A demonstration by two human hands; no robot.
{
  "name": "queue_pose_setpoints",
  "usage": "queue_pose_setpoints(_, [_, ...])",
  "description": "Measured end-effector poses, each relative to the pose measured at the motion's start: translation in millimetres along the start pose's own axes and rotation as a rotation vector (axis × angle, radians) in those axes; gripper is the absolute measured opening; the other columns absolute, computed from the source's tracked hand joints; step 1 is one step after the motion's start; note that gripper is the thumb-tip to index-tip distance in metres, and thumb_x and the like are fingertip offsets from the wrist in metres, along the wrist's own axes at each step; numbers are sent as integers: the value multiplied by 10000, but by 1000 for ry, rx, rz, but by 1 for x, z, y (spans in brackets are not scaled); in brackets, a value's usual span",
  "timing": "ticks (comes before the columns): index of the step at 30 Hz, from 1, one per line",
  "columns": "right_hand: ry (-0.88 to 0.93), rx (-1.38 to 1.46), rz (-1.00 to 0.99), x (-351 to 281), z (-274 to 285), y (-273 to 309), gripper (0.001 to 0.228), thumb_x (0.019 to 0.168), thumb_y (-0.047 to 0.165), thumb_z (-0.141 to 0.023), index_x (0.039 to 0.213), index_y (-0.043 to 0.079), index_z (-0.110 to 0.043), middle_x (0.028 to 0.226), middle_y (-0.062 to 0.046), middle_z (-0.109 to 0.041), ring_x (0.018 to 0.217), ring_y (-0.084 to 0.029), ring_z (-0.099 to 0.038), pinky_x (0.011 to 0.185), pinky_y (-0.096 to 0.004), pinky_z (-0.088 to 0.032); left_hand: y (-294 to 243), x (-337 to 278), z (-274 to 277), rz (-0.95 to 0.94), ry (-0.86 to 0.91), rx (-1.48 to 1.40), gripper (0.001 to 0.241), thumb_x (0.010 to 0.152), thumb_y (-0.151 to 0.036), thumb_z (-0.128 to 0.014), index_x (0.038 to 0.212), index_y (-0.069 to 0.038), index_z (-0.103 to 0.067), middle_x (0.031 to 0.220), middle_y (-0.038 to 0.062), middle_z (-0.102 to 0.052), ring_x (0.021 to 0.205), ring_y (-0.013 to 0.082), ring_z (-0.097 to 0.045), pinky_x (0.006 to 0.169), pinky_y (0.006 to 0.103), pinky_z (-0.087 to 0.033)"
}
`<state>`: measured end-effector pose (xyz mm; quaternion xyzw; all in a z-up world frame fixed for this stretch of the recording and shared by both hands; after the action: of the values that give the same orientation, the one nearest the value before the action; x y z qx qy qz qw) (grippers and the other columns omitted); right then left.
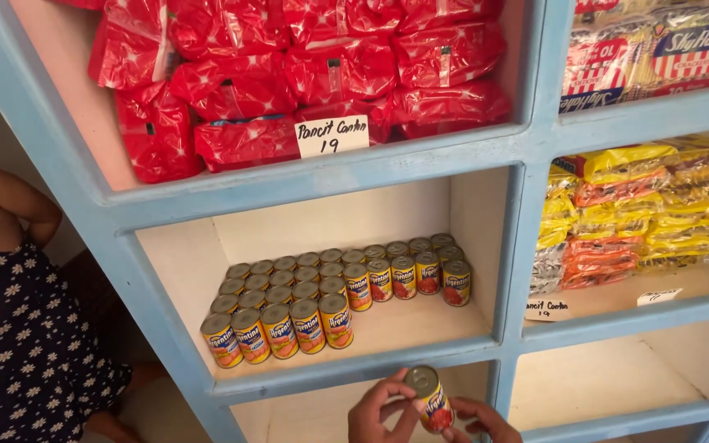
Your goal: Stocking shelves with canned goods in a grocery store.
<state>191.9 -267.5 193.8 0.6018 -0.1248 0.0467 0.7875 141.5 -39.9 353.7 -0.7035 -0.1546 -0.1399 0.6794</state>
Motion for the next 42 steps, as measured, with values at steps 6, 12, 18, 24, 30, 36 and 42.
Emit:
queue_pose_setpoints(6, [-85, -34, 213, 11, 24, 130, 600, 665, 229, -930, 1234, 152, -756, 1115, -59, -804, 1007, -185, -731, 827, -357, -580, -81, 28, -9, -132, 56, 34, 187, 839, -38, -800, 987, 8, -696, 1352, 229, -676, 1143, 213, -733, 904, 332, -660])
queue_pose_setpoints(12, [-113, -88, 282, 19, 36, 205, 486, 720, 222, -890, 1170, 107, -747, 1160, -77, -765, 1065, -208, -702, 859, -358, -554, -112, 56, -14, -197, 107, 28, 182, 871, -28, -756, 1021, 6, -660, 1402, 212, -638, 1132, 199, -727, 909, 322, -643])
queue_pose_setpoints(18, [-163, -228, 470, 42, 37, 241, 447, 759, 219, -855, 1161, 80, -721, 1153, -109, -752, 1104, -268, -677, 890, -377, -541, -110, 87, -17, -248, 103, 98, 169, 882, -41, -739, 1017, -3, -645, 1400, 200, -648, 1104, 192, -737, 928, 309, -627])
queue_pose_setpoints(24, [-102, -273, 254, 72, 29, 239, 494, 757, 236, -847, 1224, 134, -722, 1163, -100, -722, 994, -267, -716, 765, -380, -581, -96, 111, -23, -173, 53, 125, 165, 869, -71, -737, 997, -24, -644, 1401, 151, -648, 1038, 192, -768, 864, 308, -636])
queue_pose_setpoints(30, [-128, -438, 234, 89, 22, 226, 429, 755, 280, -848, 1136, 129, -722, 1133, -86, -739, 1022, -272, -703, 846, -393, -564, -67, 131, -26, -241, 77, 139, 150, 893, -77, -736, 1005, -25, -649, 1362, 159, -673, 1072, 173, -741, 923, 307, -617])
queue_pose_setpoints(36, [-112, -556, 50, 88, 18, 242, 373, 800, 312, -801, 1129, 161, -712, 1140, -59, -720, 1016, -262, -704, 871, -406, -558, -53, 140, -26, -183, 110, 115, 133, 902, -67, -714, 1000, -27, -632, 1376, 146, -662, 1057, 167, -740, 914, 305, -616])
queue_pose_setpoints(42, [-188, -711, 45, 92, 7, 238, 328, 816, 332, -787, 1101, 181, -728, 1059, -70, -735, 1033, -274, -683, 854, -424, -569, -37, 152, -28, -197, 139, 115, 134, 904, -49, -709, 1010, -26, -631, 1390, 160, -659, 1065, 170, -746, 915, 304, -614])
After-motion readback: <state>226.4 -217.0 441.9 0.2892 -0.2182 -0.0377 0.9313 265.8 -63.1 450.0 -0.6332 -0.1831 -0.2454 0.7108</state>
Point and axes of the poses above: each hand's wrist, its own x-axis towards the middle knuckle, its own z-axis out of the back of the hand, y = z × x, the point moved 1 cm from there along x, towards the middle knuckle
